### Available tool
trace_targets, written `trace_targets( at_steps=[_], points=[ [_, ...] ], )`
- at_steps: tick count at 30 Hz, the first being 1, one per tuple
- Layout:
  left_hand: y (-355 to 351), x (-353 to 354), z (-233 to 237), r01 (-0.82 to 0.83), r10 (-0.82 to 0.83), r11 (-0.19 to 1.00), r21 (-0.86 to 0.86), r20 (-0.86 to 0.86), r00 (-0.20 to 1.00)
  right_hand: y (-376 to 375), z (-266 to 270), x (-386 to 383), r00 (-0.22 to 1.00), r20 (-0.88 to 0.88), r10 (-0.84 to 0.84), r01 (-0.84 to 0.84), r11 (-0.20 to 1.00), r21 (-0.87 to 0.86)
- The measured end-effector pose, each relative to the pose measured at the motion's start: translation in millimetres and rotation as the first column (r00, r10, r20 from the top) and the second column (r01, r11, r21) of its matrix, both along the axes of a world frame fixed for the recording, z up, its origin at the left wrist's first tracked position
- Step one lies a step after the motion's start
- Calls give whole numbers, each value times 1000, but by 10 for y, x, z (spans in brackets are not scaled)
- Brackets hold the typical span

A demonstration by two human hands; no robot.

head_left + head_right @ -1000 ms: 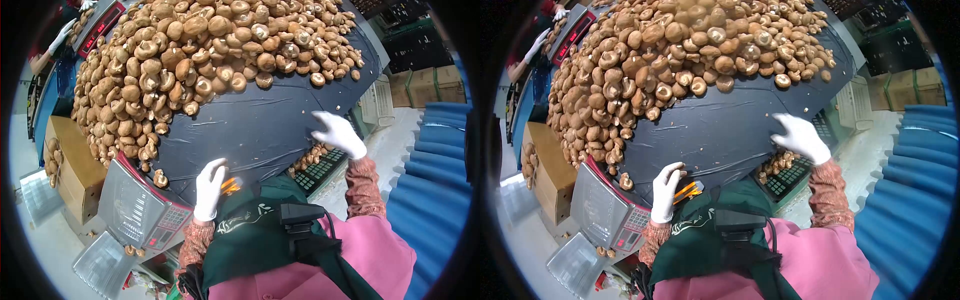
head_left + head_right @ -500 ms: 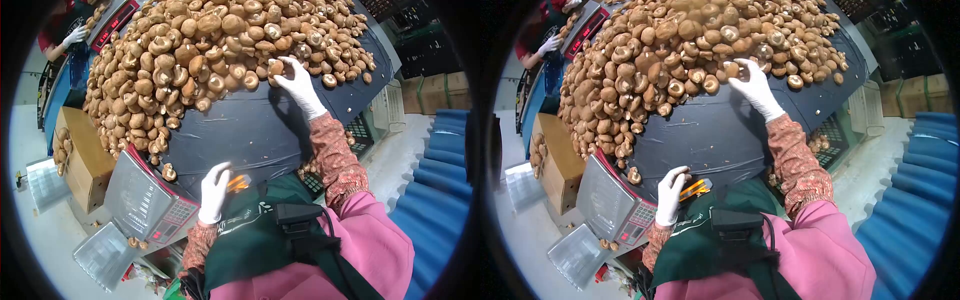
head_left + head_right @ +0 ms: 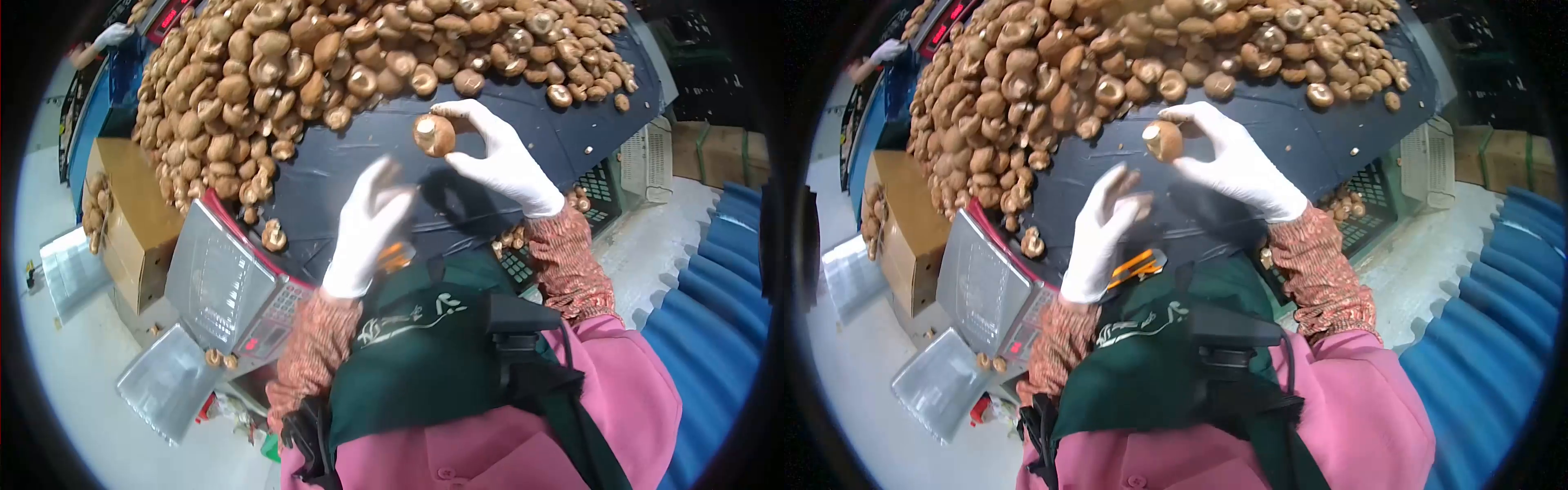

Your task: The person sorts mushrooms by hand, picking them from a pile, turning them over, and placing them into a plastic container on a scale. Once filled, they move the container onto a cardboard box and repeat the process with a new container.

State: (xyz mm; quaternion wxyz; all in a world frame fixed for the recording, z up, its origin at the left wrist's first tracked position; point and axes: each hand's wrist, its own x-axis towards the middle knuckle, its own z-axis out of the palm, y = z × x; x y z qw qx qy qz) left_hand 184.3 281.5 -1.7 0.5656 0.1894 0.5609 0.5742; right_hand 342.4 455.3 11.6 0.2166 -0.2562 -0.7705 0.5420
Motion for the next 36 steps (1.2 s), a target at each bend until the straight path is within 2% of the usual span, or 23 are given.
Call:
trace_targets(
  at_steps=[3,4,6,7,8,9,12,14,15,16,18,20,21,24,25,28,29,30,31,34,35,36],
  points=[
    [154,45,24,-49,38,992,117,92,995,-247,26,-94,996,57,72,-85,958,273],
    [157,18,-26,-62,49,989,136,96,994,-326,10,-115,998,40,56,-65,954,293],
    [143,-10,-121,-83,64,980,182,109,992,-357,51,-148,994,-70,83,-80,996,38],
    [102,-36,-65,-135,65,973,185,345,936,-349,34,-137,999,-51,16,-17,1000,-14],
    [59,-57,-75,-160,75,969,187,397,915,-322,-5,-105,998,-29,-51,49,997,-63],
    [30,-82,-101,-183,81,964,192,447,891,-258,-170,-58,991,-33,-132,124,974,-190],
    [-4,-162,-131,-223,90,954,200,517,851,15,-784,123,936,127,-327,343,929,-139],
    [-36,-183,-118,-238,107,954,181,537,837,120,-854,119,888,175,-426,427,904,31],
    [-39,-190,-96,-247,125,957,154,547,828,197,-963,111,854,146,-500,474,862,179],
    [-44,-181,-106,-256,130,955,149,565,815,272,-977,105,795,227,-562,490,817,303],
    [-62,-159,-150,-279,150,951,131,594,791,438,-966,6,673,357,-648,503,755,422],
    [-66,-139,-187,-257,136,958,130,583,801,576,-1200,-63,620,328,-713,485,676,554],
    [-70,-133,-184,-243,129,962,124,581,804,619,-1230,-103,599,393,-698,452,700,553],
    [-75,-130,-150,-221,128,970,100,563,816,705,-1369,-131,593,390,-704,437,689,578],
    [-82,-134,-153,-225,133,970,97,564,815,676,-1388,-106,654,277,-704,489,672,556],
    [-113,-148,-173,-241,151,966,90,560,815,501,-1225,91,733,222,-643,460,709,535],
    [-124,-153,-179,-247,156,965,90,559,814,433,-1101,222,758,182,-626,385,655,650],
    [-134,-162,-186,-251,157,963,93,562,812,353,-898,388,747,268,-609,304,672,676],
    [-151,-173,-196,-255,158,962,97,566,809,286,-741,590,772,242,-588,283,659,697],
    [-174,-179,-268,-272,164,957,96,596,786,177,-473,1336,665,401,-630,155,641,751],
    [-169,-165,-295,-280,168,955,93,607,777,180,-502,1635,577,491,-652,9,607,795],
    [-156,-144,-314,-271,157,958,94,618,770,190,-374,1786,332,747,-576,-115,761,638]
  ],
)
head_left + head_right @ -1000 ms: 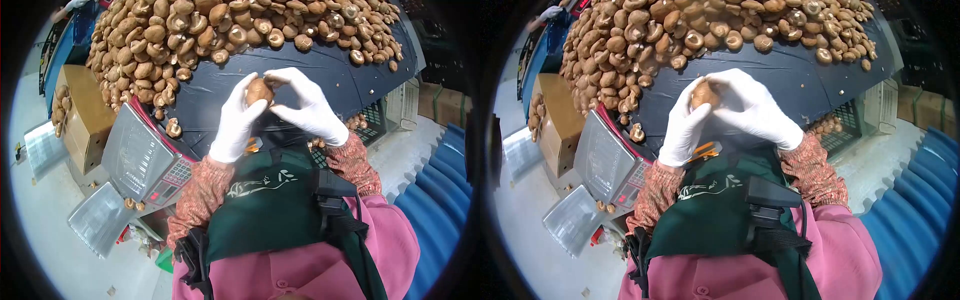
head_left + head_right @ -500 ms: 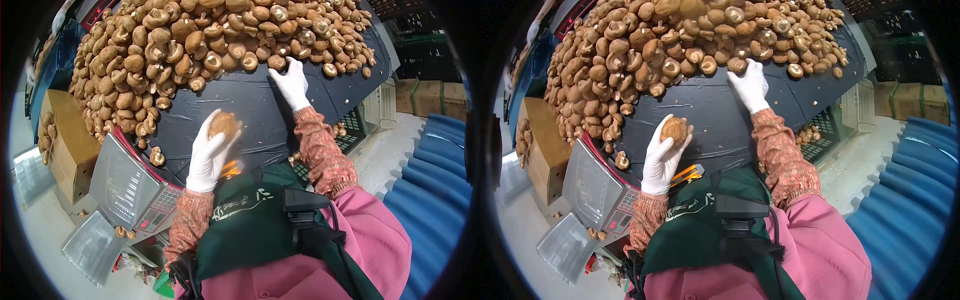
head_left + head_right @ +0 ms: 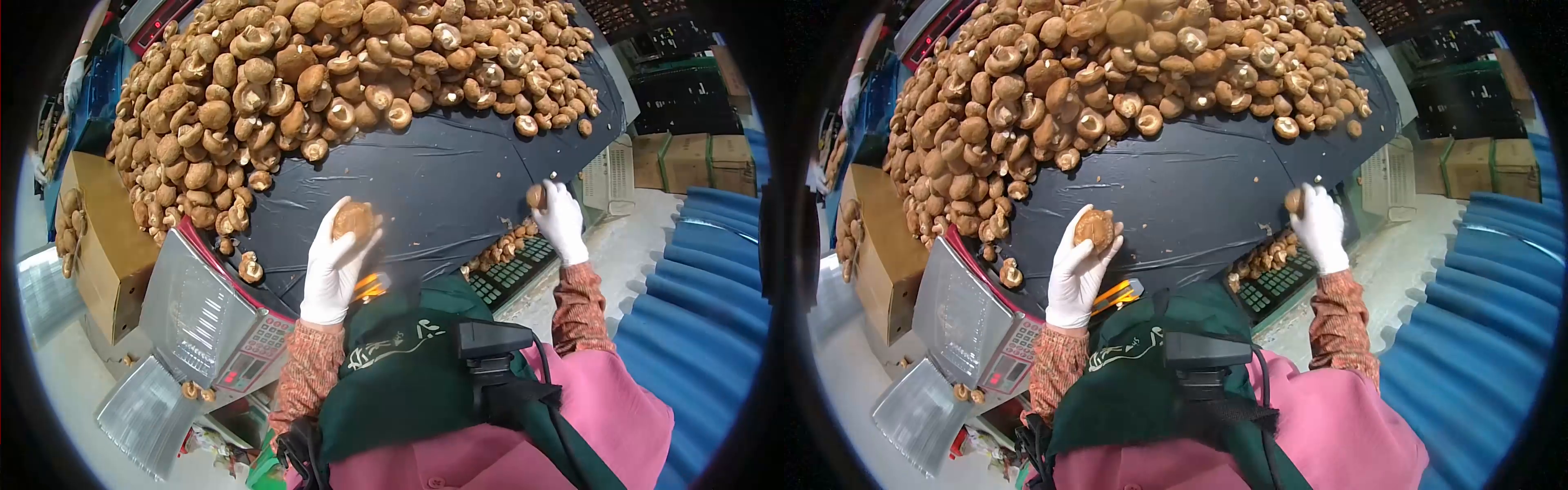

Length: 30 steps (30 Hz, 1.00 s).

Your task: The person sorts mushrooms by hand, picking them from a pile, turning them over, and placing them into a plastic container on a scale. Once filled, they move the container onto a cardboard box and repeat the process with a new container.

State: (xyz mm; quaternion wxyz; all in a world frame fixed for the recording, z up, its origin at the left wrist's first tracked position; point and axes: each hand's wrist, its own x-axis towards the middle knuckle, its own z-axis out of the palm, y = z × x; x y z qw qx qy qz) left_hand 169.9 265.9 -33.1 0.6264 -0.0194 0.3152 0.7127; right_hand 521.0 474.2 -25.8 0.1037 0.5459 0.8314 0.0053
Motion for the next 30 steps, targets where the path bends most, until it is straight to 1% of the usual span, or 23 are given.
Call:
trace_targets(
  at_steps=[2,3,4,5,6,7,8,9,10,11,12,14,15,16,17,18,19,20,21,22,25,28,30],
  points=[
    [22,26,-7,25,-25,1000,2,16,1000,-7,58,70,999,28,20,-19,1000,-4],
    [42,44,21,41,-41,999,-20,4,999,17,52,-47,985,-149,88,-83,996,42],
    [49,58,26,48,-48,999,-15,7,999,36,40,-265,934,-318,160,-136,986,96],
    [47,69,25,56,-55,998,-14,10,998,29,59,-581,886,-442,142,-118,990,82],
    [34,80,22,65,-65,998,-14,14,998,25,-14,-896,832,-549,74,-84,996,6],
    [11,89,15,64,-64,998,-15,0,998,24,-39,-1230,782,-601,167,-167,984,56],
    [-11,81,29,60,-60,998,-26,-7,998,61,-202,-1507,741,-645,186,-204,978,48],
    [-32,65,51,54,-55,998,-36,-14,998,142,-464,-1753,737,-626,256,-244,964,107],
    [-50,42,70,47,-48,998,-45,-23,999,180,-564,-2000,695,-638,333,-276,942,191],
    [-72,21,83,36,-38,998,-49,-29,999,231,-648,-2202,736,-589,333,-265,943,203],
    [-103,5,94,23,-25,998,-52,-33,999,311,-806,-2346,768,-512,385,-279,921,273],
    [-176,-24,94,-1,-1,998,-57,-33,999,425,-945,-2406,756,-500,424,-302,902,308],
    [-207,-38,76,-13,11,998,-56,-30,1000,440,-941,-2394,738,-502,450,-292,885,363],
    [-234,-45,52,-27,26,998,-53,-24,999,431,-928,-2330,673,-573,468,-284,879,384],
    [-251,-49,20,-36,35,998,-51,-15,999,390,-929,-2275,642,-722,258,-209,965,159],
    [-253,-53,-21,-44,44,998,-51,-4,999,336,-897,-2220,592,-806,16,-146,985,-88],
    [-255,-44,-50,-46,46,998,-52,9,999,324,-801,-2133,515,-846,-141,-187,944,-271],
    [-242,-30,-66,-38,39,998,-47,20,999,338,-790,-2056,359,-828,-430,-245,813,-528],
    [-214,-22,-79,-28,30,999,-40,28,999,318,-743,-2017,222,-763,-607,-319,694,-645],
    [-193,-14,-83,-17,18,999,-32,33,999,286,-682,-1979,92,-642,-761,-413,558,-720],
    [-159,-3,-19,25,-24,999,-40,24,999,173,-568,-1928,-53,-362,-931,-663,304,-684],
    [-161,2,26,60,-60,997,-43,6,998,-6,-421,-1959,-113,-257,-960,-640,268,-720],
    [-179,10,32,66,-66,997,-28,12,998,-94,-430,-1962,-57,-254,-966,-696,221,-683]
  ],
)
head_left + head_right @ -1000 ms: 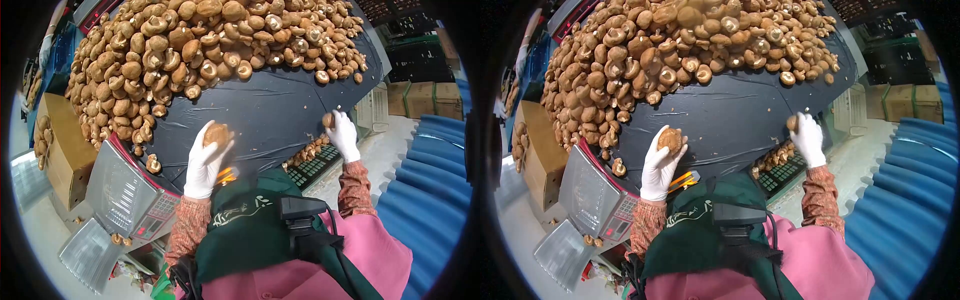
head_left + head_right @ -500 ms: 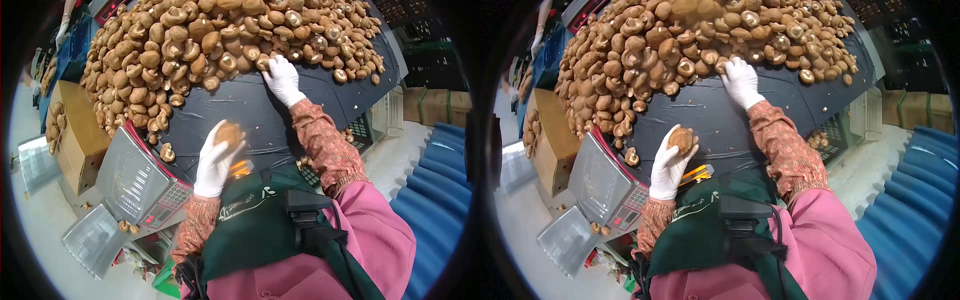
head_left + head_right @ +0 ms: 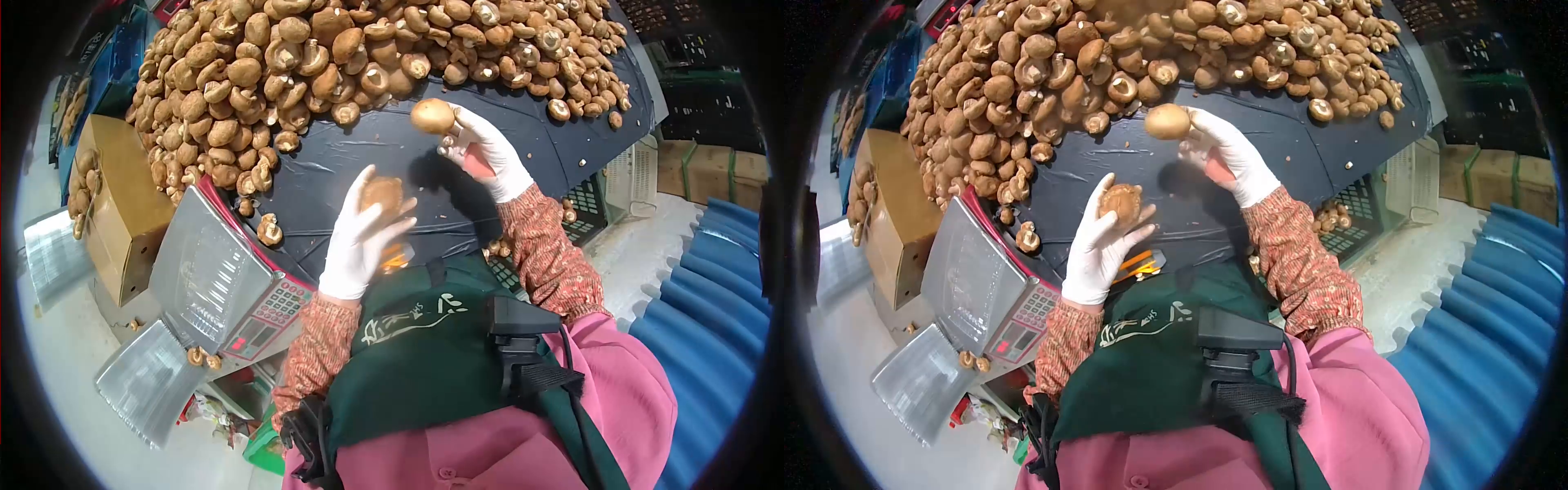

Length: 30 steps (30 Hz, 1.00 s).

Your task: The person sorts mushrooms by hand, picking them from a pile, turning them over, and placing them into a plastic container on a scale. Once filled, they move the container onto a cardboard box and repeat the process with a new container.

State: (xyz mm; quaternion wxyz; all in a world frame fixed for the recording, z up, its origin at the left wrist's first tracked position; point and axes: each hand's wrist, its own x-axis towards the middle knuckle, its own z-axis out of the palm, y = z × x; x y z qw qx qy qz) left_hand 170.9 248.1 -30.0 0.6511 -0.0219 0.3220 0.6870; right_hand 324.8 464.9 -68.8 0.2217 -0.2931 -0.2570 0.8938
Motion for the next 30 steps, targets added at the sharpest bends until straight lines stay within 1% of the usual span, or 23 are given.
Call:
trace_targets(
  at_steps=[2,3,4,5,6,7,8,9,10,11,12,14,15,17,20,21,24,25,26,27,28,29,30],
  points=[
    [6,-6,-24,-10,9,999,32,31,999,-139,198,-81,997,-22,72,-71,997,17],
    [-1,-26,-84,-11,-4,995,104,136,991,-193,310,-113,983,-60,174,-171,983,60],
    [3,-48,-79,-46,21,995,88,258,966,-329,470,-166,976,-18,218,-214,970,119],
    [-5,-61,-71,-76,46,995,67,378,925,-400,584,-217,931,113,348,-366,895,256],
    [-14,-66,-62,-103,69,994,42,491,868,-438,648,-261,857,261,445,-514,777,362],
    [-29,-64,-36,-92,114,993,-73,420,900,-444,647,-293,854,325,407,-517,590,620],
    [-69,-69,-104,-106,113,994,-41,434,894,-393,614,-322,874,412,258,-479,601,639],
    [-127,-77,-246,-120,113,993,-11,447,888,-289,541,-373,868,486,103,-442,605,662],
    [-162,-76,-342,-136,112,991,18,460,881,-161,428,-430,838,543,-56,-405,603,687],
    [-169,-75,-351,-104,105,994,-25,386,916,61,76,-446,756,608,-240,-315,682,660],
    [-177,-74,-360,-72,90,995,-70,312,946,299,-319,-451,631,664,-401,-206,738,642],
    [-178,-120,-328,-80,92,996,-46,484,870,574,-666,-513,430,672,-603,-227,648,727],
    [-156,-118,-279,-74,98,995,-70,453,886,618,-649,-571,358,672,-649,-226,638,736],
    [-138,-129,-281,-89,106,994,-59,454,884,645,-632,-659,204,659,-724,-229,619,751],
    [-134,-139,-305,-102,108,994,-36,459,882,638,-717,-611,241,596,-766,-130,583,802],
    [-145,-141,-313,-106,107,994,-27,461,881,652,-649,-596,216,642,-736,-238,598,766],
    [-161,-145,-310,-116,112,993,-19,462,880,803,-828,-359,472,619,-627,-142,639,756],
    [-162,-150,-316,-120,112,993,-13,467,877,718,-622,-317,619,609,-496,-15,768,640],
    [-165,-151,-326,-123,113,992,-10,473,874,710,-573,-192,774,514,-369,27,831,556],
    [-163,-147,-332,-124,113,992,-9,479,871,674,-529,-111,882,384,-272,107,911,399],
    [-159,-141,-328,-119,110,993,-10,475,873,640,-509,-22,954,221,-201,154,964,215],
    [-150,-137,-316,-112,106,994,-15,471,876,636,-564,108,982,148,-121,93,978,185],
    [-144,-127,-311,-104,101,994,-20,466,879,564,-531,146,991,92,-95,84,990,116]
  ],
)
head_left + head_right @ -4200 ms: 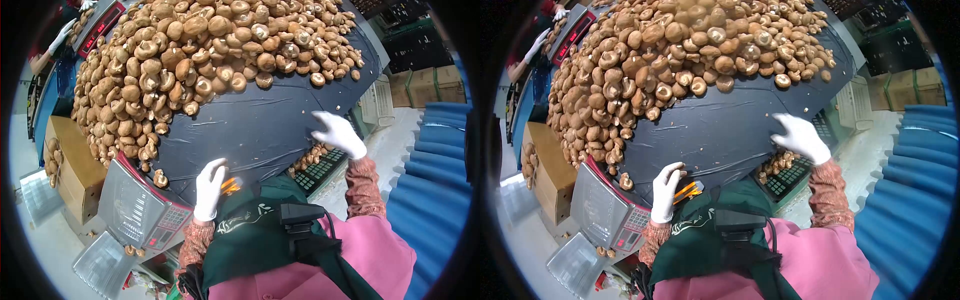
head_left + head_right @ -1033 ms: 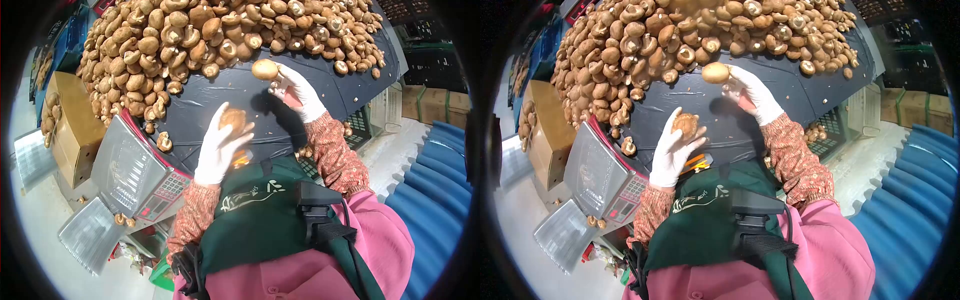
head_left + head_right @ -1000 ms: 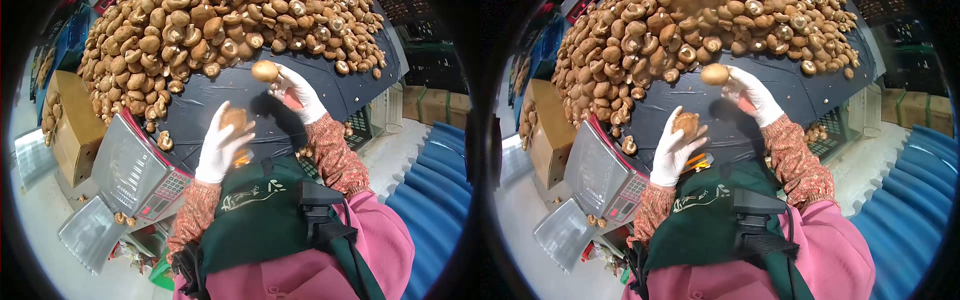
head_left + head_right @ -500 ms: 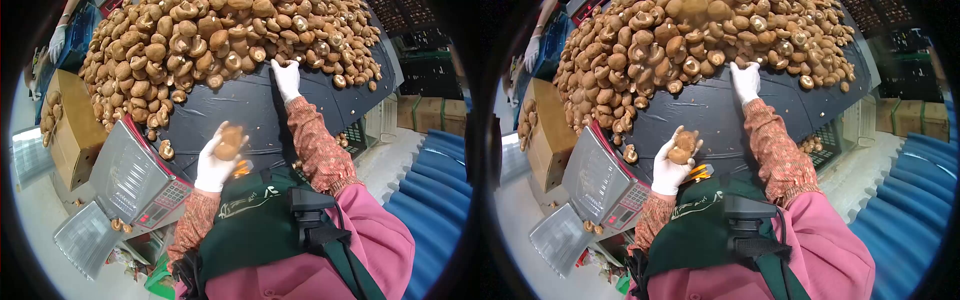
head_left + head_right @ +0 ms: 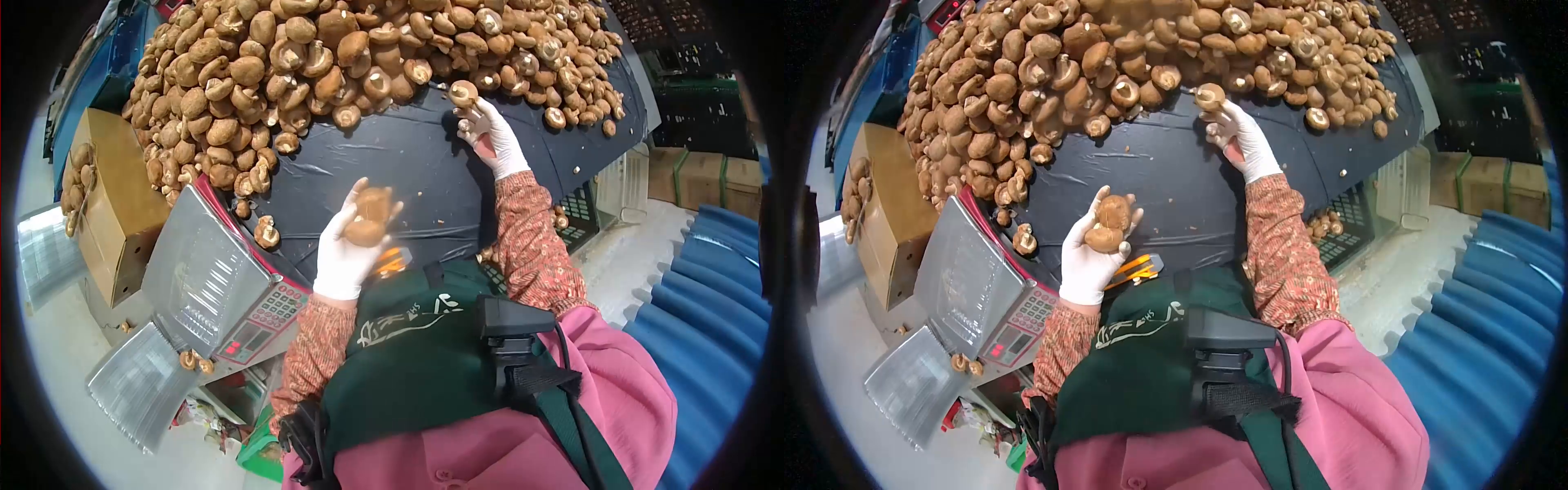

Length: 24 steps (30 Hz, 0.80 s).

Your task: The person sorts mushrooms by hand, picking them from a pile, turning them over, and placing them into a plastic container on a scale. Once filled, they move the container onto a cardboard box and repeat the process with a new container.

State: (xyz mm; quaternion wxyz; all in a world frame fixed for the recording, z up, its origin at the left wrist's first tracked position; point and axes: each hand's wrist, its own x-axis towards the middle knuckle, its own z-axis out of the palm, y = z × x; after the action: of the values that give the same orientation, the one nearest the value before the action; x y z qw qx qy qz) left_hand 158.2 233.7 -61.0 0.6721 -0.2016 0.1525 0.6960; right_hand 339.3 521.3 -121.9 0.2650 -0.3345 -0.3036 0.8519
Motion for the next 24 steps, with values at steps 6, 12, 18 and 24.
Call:
trace_targets(
  at_steps=[6,12,18,24],
  points=[
    [27,62,8,105,-98,992,73,-86,991,-472,465,-49,977,-112,184,-165,973,161],
    [24,72,98,97,-88,988,121,-77,993,-810,731,-264,956,-195,219,-212,976,55],
    [-82,5,169,52,-38,994,95,-143,989,-956,943,-468,931,-154,330,-326,944,54],
    [-92,-21,310,134,-133,991,-26,-395,909,-995,969,-504,899,-44,435,-425,894,142]
  ],
)
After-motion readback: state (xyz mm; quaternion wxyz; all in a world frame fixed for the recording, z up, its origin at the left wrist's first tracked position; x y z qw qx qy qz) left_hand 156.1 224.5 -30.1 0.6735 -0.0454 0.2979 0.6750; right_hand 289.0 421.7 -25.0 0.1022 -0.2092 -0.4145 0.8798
